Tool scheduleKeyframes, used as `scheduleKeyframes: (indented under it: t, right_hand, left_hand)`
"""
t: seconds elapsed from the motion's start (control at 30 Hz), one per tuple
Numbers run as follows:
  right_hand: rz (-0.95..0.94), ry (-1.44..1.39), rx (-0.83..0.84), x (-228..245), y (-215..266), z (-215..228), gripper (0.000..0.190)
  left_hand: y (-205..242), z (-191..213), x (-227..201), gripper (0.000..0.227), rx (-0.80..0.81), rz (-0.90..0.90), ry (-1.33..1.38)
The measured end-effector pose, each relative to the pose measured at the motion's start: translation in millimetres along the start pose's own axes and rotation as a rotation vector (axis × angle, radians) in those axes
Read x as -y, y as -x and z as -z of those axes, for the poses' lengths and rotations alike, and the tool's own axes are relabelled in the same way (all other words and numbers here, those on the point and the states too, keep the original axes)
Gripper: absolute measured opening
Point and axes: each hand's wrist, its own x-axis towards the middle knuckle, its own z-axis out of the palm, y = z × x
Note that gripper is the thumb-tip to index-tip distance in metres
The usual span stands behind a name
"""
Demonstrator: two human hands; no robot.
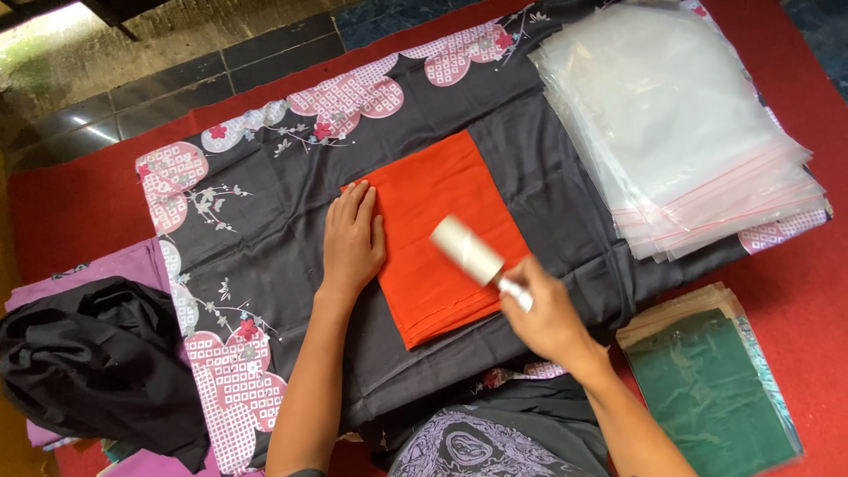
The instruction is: Lint rolling a folded red garment and placing it into a plastic zip-lock bag.
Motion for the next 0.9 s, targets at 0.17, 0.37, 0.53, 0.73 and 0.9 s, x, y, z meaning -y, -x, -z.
scheduleKeyframes:
  t: [0.17, 0.37, 0.53, 0.73, 0.9]
  right_hand:
    - [-0.12, -0.075, 0.051, -6, 17, -6, 0.023]
    - [-0.201, -0.013, -0.147, -5, 15, 6, 0.023]
    - [-0.169, 0.031, -0.249, -18, 18, 15, 0.02]
    - [-0.064, 0.02, -0.126, -31, 35, 8, 0.021]
    - [0.045, 0.107, -0.247, -71, 27, 9, 0.017]
  left_hand:
    - [0, -4, 3, 0.042, -0.015, -0.019, -0.011]
    - [0, -1, 1, 0.041, -0.01, -0.01, -0.002]
    - [0, -1, 1, 0.041, -0.005, -0.007, 0.008]
    - [0, -1, 1, 0.041, 0.01, -0.001, 0.01]
    - [0, 0, 1, 0.041, 0.002, -0.002, 0.023]
